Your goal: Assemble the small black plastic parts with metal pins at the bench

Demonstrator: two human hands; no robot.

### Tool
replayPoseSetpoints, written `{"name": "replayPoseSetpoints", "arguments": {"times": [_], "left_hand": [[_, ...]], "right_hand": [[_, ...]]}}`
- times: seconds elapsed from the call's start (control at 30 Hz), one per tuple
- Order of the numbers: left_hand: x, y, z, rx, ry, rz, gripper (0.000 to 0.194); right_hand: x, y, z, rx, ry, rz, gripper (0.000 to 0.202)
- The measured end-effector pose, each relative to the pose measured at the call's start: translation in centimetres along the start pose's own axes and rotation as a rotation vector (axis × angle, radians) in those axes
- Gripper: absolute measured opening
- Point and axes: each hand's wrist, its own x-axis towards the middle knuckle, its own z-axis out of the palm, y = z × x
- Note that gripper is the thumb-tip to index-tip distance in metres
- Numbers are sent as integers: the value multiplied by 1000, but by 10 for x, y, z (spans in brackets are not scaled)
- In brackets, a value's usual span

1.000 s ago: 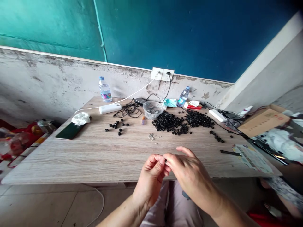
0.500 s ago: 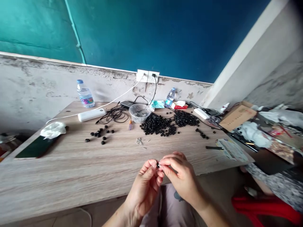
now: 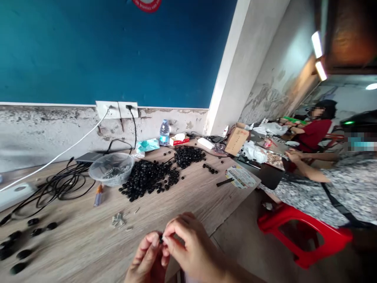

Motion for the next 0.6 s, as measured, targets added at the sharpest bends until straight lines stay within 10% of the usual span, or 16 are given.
{"name": "replayPoseSetpoints", "arguments": {"times": [0.23,0.6], "left_hand": [[-18,0,44,30,-112,71,27],[-14,-1,36,169,-57,85,37]], "right_hand": [[3,6,-23,-87,-54,-173,16],[-1,2,-23,-356,-38,-208,16]]}}
